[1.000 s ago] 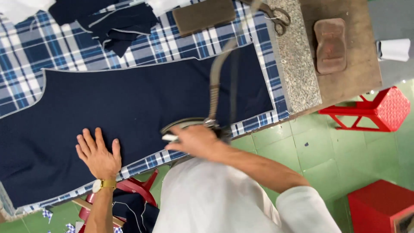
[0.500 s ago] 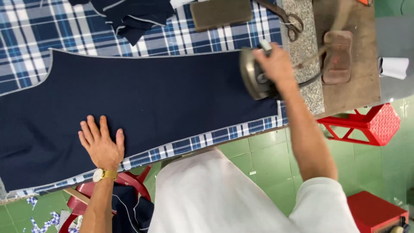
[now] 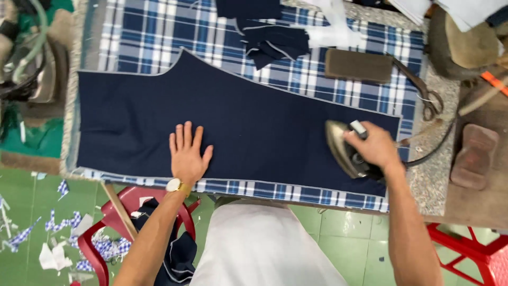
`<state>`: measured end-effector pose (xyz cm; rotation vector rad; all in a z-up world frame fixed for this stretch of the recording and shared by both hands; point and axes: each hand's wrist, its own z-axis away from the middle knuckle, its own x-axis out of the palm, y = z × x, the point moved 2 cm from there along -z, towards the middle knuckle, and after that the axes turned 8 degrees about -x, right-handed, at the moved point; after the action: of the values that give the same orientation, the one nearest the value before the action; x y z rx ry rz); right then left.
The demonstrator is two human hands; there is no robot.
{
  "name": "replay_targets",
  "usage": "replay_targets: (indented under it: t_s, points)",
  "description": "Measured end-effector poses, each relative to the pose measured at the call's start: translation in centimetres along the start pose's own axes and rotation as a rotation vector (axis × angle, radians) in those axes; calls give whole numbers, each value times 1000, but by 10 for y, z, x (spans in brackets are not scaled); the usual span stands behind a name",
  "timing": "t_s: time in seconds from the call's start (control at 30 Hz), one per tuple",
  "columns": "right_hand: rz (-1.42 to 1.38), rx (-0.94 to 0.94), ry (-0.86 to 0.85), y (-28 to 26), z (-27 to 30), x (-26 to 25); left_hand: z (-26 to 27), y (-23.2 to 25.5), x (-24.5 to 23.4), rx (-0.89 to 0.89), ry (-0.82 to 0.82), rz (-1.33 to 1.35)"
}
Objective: The person irons a dark blue garment on a plaid-covered table using a steam iron. They smooth the fabric with their hands, use a small rectangular pressing block on specific areas, and repeatedly move the iron across the surface to remove wrinkles.
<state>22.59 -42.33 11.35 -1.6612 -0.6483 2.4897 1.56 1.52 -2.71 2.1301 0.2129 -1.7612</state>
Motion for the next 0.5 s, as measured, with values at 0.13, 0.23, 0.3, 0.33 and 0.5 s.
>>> replay_targets:
  t_s: [0.13, 0.23, 0.3, 0.33, 0.5]
  points:
    - [1, -89, -197, -110, 23, 17, -2, -2, -4, -9, -29, -3]
    - [21, -203, -410, -177, 37, 34, -4, 23, -53, -64, -84, 213]
    - [-8, -327, -481, -198, 32, 62, 1, 68, -157, -241, -491, 1238]
    - [-4, -345, -485, -202, 24, 72, 6, 92, -189, -252, -473, 1234]
    - [78, -442, -370, -244, -19, 97, 39, 143, -263, 142, -750, 1674]
